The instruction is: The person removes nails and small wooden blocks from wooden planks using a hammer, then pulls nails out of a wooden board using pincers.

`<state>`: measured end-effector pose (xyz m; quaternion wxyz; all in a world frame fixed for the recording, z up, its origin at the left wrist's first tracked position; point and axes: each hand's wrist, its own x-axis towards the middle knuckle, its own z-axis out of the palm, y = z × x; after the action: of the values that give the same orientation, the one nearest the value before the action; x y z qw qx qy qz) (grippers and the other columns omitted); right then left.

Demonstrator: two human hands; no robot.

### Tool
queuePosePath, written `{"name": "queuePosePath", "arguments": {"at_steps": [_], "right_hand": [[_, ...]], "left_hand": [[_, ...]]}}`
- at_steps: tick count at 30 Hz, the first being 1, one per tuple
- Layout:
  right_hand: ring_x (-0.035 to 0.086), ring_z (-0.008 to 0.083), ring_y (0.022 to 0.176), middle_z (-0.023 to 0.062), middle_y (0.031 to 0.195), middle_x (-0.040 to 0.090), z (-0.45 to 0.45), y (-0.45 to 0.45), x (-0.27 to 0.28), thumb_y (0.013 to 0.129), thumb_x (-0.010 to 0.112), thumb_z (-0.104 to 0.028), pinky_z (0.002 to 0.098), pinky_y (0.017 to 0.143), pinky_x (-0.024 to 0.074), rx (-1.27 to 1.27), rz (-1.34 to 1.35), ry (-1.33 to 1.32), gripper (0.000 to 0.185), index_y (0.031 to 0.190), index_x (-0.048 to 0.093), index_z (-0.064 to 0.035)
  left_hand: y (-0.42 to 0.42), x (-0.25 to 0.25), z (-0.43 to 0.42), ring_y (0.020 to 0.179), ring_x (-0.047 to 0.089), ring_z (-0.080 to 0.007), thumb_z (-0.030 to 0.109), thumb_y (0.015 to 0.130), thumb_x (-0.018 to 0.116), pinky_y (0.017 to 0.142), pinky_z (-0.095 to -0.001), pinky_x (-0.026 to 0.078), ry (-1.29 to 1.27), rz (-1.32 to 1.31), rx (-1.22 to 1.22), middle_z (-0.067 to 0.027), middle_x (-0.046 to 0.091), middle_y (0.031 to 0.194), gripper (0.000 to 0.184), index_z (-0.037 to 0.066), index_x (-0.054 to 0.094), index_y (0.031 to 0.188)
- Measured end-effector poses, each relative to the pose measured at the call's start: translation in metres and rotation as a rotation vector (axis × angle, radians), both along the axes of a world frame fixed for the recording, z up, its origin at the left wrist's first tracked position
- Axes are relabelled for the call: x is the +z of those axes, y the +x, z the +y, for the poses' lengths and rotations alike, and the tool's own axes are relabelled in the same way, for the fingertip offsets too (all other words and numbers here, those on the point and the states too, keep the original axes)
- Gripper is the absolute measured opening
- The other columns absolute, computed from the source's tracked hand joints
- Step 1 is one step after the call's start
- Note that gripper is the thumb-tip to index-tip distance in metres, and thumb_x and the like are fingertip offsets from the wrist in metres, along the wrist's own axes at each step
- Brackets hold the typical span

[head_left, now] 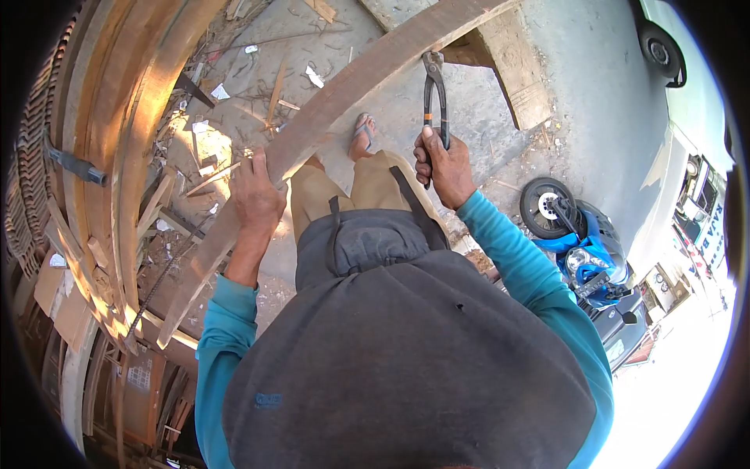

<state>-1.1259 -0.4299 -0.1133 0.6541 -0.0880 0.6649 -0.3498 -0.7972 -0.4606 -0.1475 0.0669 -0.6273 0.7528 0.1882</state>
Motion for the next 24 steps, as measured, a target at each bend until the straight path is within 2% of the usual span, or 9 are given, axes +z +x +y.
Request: {"name": "queuePosePath", "arguments": {"at_steps": [6, 8, 10, 14, 16, 20, 21, 22, 24], "right_hand": [[0.049, 0.0102, 0.057, 0.0024, 0.075, 0.052, 0.005, 0.006, -0.013, 0.104, 0.058, -0.041, 0.0277, 0.051, 0.0448, -0.052, -0.016, -0.034, 0.040, 0.095, 0.056, -0.0023], [0.057, 0.0136, 0.061, 0.0047, 0.078, 0.057, 0.003, -0.005, -0.007, 0.104, 0.059, -0.040, 0.0302, 0.055, 0.0510, 0.105, -0.003, -0.115, 0.040, 0.100, 0.058, 0.0001], [0.070, 0.0210, 0.075, 0.0100, 0.087, 0.066, -0.001, -0.034, -0.009, 0.104, 0.058, -0.037, 0.0341, 0.069, 0.0608, 0.217, -0.046, -0.162, 0.043, 0.113, 0.058, 0.0045], [0.074, 0.0260, 0.091, 0.0154, 0.100, 0.070, -0.029, -0.100, 0.014, 0.106, 0.055, -0.037, 0.0378, 0.085, 0.0616, 0.484, -0.044, -0.107, 0.052, 0.134, 0.053, 0.0064], [0.075, 0.0261, 0.093, 0.0098, 0.090, 0.067, -0.043, -0.125, 0.015, 0.106, 0.052, -0.039, 0.0382, 0.086, 0.0618, 0.598, -0.057, -0.015, 0.055, 0.140, 0.050, 0.0039], [0.054, 0.0137, 0.060, 0.0029, 0.077, 0.052, -0.040, -0.105, 0.014, 0.105, 0.054, -0.037, 0.0327, 0.060, 0.0516, 0.389, -0.420, 0.186, 0.039, 0.114, 0.060, 0.0010], [0.044, 0.0112, 0.055, 0.0016, 0.074, 0.050, -0.028, -0.086, 0.006, 0.104, 0.055, -0.036, 0.0315, 0.055, 0.0439, 0.307, -0.338, 0.176, 0.035, 0.098, 0.059, -0.0018], [0.044, 0.0108, 0.054, 0.0010, 0.071, 0.048, -0.026, -0.072, 0.008, 0.104, 0.055, -0.038, 0.0316, 0.054, 0.0444, 0.277, -0.255, 0.132, 0.038, 0.092, 0.058, -0.0019], [0.044, 0.0104, 0.054, 0.0008, 0.069, 0.048, -0.021, -0.059, 0.009, 0.104, 0.057, -0.038, 0.0307, 0.050, 0.0428, 0.192, -0.258, 0.079, 0.038, 0.092, 0.057, -0.0021]], "left_hand": [[-0.001, 0.001, 0.004, 0.111, 0.057, -0.0386, 0.017, 0.068, 0.089, 0.094, -0.0507, 0.046, -0.037, -0.033, -0.011, -0.0187, 0.057, 0.118, 0.090, 0.007, 0.043, 0.144], [-0.004, 0.009, 0.003, 0.112, 0.057, -0.0392, 0.016, 0.068, 0.088, 0.094, -0.0509, 0.046, -0.002, -0.011, 0.007, -0.0193, 0.056, 0.120, 0.090, 0.006, 0.042, 0.145], [-0.005, 0.015, -0.002, 0.112, 0.056, -0.0397, 0.015, 0.068, 0.088, 0.095, -0.0510, 0.046, 0.031, 0.010, 0.025, -0.0198, 0.056, 0.121, 0.091, 0.006, 0.041, 0.145], [-0.009, 0.014, 0.002, 0.113, 0.056, -0.0389, 0.011, 0.067, 0.086, 0.096, -0.0503, 0.046, 0.007, 0.036, 0.038, -0.0193, 0.056, 0.119, 0.088, 0.005, 0.043, 0.144], [-0.010, 0.012, 0.004, 0.113, 0.056, -0.0378, 0.007, 0.066, 0.085, 0.097, -0.0494, 0.046, -0.017, 0.019, 0.018, -0.0183, 0.057, 0.117, 0.088, 0.004, 0.044, 0.143], [-0.007, 0.011, -0.001, 0.106, 0.059, -0.0390, 0.013, 0.066, 0.087, 0.089, -0.0507, 0.047, -0.045, 0.038, -0.027, -0.0198, 0.059, 0.110, 0.080, 0.004, 0.048, 0.135], [-0.005, 0.008, -0.001, 0.106, 0.058, -0.0392, 0.014, 0.066, 0.087, 0.089, -0.0505, 0.047, -0.024, 0.033, -0.021, -0.0203, 0.058, 0.110, 0.079, 0.002, 0.048, 0.134], [-0.004, 0.005, -0.003, 0.106, 0.058, -0.0393, 0.014, 0.066, 0.087, 0.089, -0.0504, 0.047, -0.004, 0.029, -0.010, -0.0208, 0.058, 0.110, 0.079, 0.001, 0.048, 0.133], [-0.002, 0.002, -0.005, 0.107, 0.058, -0.0408, 0.015, 0.066, 0.087, 0.090, -0.0505, 0.048, 0.029, 0.024, -0.012, -0.0225, 0.058, 0.112, 0.080, -0.001, 0.047, 0.133]]}}
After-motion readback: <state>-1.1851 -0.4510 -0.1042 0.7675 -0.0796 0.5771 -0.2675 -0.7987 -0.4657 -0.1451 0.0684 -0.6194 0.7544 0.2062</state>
